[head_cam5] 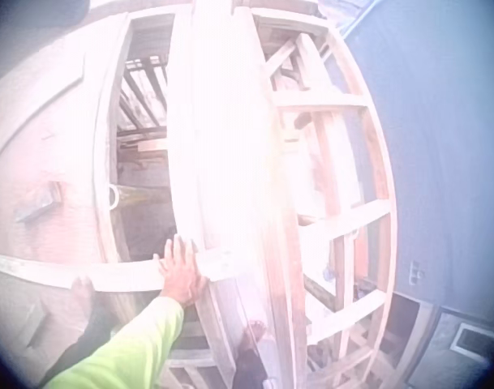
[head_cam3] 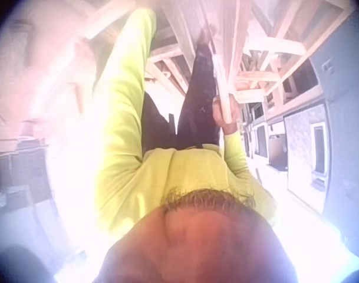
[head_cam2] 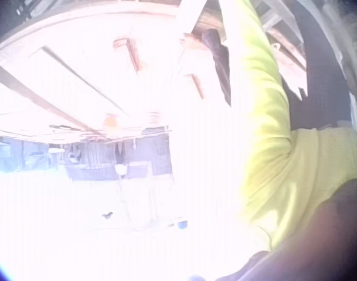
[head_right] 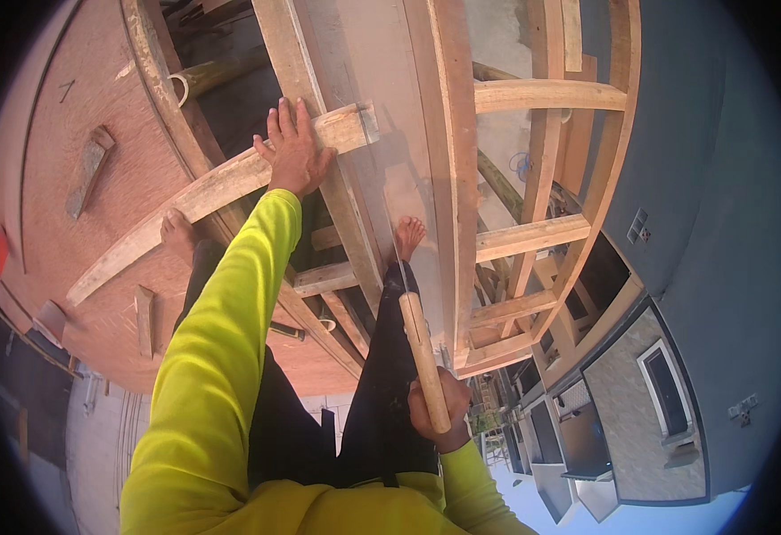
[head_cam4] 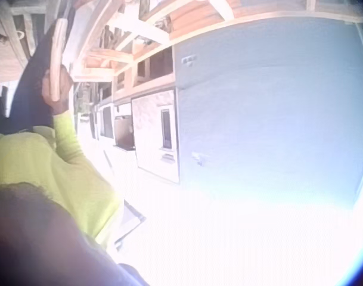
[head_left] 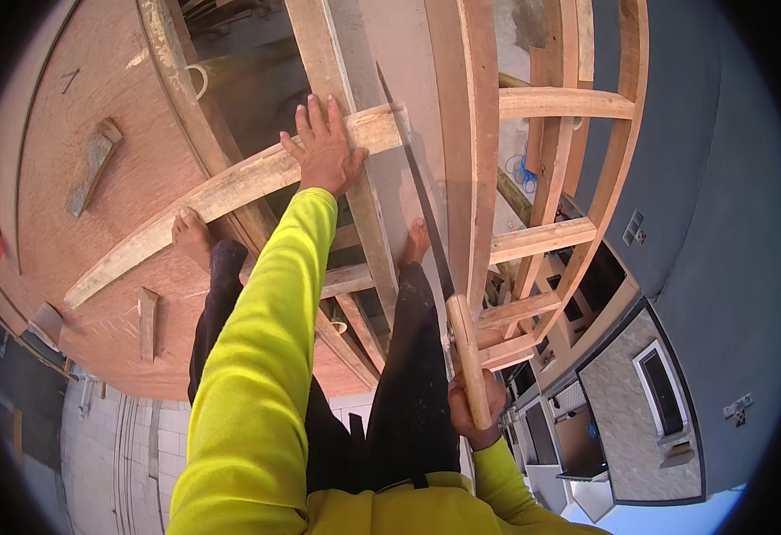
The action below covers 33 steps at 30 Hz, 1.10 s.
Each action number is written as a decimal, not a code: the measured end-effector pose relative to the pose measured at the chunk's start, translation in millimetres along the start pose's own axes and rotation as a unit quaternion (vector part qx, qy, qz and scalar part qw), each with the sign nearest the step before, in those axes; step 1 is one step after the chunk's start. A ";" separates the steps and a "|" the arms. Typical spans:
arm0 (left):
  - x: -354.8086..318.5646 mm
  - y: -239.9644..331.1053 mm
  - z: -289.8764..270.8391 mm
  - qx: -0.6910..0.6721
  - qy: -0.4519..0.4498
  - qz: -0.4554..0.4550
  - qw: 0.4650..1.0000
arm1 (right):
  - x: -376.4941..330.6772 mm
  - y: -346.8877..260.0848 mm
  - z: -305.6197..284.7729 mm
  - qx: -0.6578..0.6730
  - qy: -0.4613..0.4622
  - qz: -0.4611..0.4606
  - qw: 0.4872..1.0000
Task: The person assembles wooden roof trusses on a roof deck. They position planks, mark them with a pencil, cut them with a hand saw, and secure them with a hammer and nails.
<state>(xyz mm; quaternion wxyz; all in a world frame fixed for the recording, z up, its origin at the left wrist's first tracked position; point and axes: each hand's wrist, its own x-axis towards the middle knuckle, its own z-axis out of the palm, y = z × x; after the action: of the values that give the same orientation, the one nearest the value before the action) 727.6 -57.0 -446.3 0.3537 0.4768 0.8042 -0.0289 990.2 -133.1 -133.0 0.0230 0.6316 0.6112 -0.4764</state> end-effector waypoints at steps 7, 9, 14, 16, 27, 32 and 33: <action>-10.0 2.0 4.5 0.001 -0.022 -0.014 1.000 | 141.0 4.5 62.3 0.133 0.026 -0.025 0.990; -16.7 -3.1 1.3 0.004 -0.033 -0.025 0.999 | 62.3 -1.3 30.2 0.076 -0.002 0.003 0.997; -2.3 1.6 0.5 0.012 -0.028 -0.020 0.999 | 53.9 -3.9 20.0 0.068 0.012 0.004 0.998; -8.8 3.4 7.6 0.015 -0.043 -0.007 0.999 | 139.1 12.5 63.2 0.097 0.060 -0.057 0.992; -0.6 4.5 5.6 0.013 0.005 -0.004 1.000 | 107.2 7.2 44.0 0.131 0.033 0.003 0.991; -10.2 -0.9 -1.4 0.032 -0.009 -0.003 0.999 | 96.4 4.4 50.6 0.177 0.007 0.004 0.984; 2.3 4.8 -7.9 0.032 -0.005 -0.013 0.999 | 45.0 3.2 32.4 0.134 0.034 -0.016 0.990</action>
<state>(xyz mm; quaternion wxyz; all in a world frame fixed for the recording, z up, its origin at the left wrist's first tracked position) 726.4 -49.6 -440.4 0.3423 0.4768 0.8073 -0.0615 965.1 -119.9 -180.8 -0.0902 0.6347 0.5523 -0.5328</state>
